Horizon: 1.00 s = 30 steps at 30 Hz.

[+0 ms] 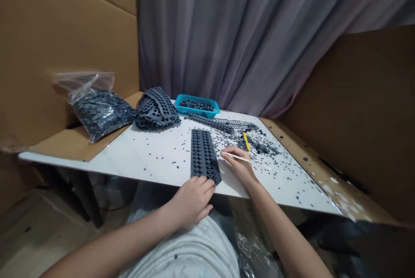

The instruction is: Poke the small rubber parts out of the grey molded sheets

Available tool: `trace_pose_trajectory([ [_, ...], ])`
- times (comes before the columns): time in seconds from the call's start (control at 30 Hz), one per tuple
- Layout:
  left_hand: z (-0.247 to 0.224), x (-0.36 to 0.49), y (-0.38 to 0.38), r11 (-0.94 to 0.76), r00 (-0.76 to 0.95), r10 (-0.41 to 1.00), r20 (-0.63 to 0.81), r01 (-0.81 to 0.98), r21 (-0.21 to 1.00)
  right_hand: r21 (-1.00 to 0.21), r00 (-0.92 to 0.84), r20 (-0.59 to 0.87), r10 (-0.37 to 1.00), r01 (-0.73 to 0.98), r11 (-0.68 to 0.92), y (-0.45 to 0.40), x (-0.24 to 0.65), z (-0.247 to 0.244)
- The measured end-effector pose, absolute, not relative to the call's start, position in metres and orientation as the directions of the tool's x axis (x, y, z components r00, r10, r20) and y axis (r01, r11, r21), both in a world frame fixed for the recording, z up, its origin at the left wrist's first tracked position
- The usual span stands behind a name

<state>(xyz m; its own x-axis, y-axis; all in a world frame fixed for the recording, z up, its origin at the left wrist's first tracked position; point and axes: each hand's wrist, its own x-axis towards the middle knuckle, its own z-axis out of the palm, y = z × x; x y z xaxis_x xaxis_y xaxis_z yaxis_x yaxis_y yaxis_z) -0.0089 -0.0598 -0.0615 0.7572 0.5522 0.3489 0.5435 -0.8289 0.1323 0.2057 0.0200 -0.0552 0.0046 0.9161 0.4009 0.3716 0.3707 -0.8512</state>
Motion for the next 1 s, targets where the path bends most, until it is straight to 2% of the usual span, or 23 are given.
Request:
trace_pose_trajectory([
  [0.23, -0.098, -0.007, -0.071, -0.852, 0.722, 0.495, 0.483, 0.512, 0.108, -0.867, -0.192, 0.345, 0.919, 0.311, 0.391, -0.003, 0.201, -0.065],
  [0.37, -0.106, -0.004, -0.073, -0.837, 0.662, 0.513, 0.547, 0.526, 0.149, -0.771, -0.330, 0.458, 0.825, 0.314, 0.554, -0.004, 0.200, -0.068],
  [0.47, -0.109, -0.003, -0.075, -0.829, 0.621, 0.521, 0.585, 0.530, 0.176, -0.740, -0.343, 0.504, 0.792, 0.301, 0.601, 0.002, 0.199, -0.071],
  [0.63, -0.108, -0.004, -0.069, -0.782, 0.520, 0.551, 0.652, 0.595, 0.186, -0.780, -0.353, 0.444, 0.824, 0.299, 0.549, 0.012, 0.199, -0.078],
  [0.83, -0.108, -0.002, -0.058, -0.759, 0.538, 0.569, 0.623, 0.635, 0.146, -0.820, -0.353, 0.426, 0.833, 0.239, 0.520, 0.012, 0.201, -0.078],
  [1.0, -0.112, 0.001, -0.058, -0.746, 0.505, 0.583, 0.637, 0.644, 0.172, -0.822, -0.356, 0.416, 0.837, 0.245, 0.513, 0.014, 0.201, -0.081],
])
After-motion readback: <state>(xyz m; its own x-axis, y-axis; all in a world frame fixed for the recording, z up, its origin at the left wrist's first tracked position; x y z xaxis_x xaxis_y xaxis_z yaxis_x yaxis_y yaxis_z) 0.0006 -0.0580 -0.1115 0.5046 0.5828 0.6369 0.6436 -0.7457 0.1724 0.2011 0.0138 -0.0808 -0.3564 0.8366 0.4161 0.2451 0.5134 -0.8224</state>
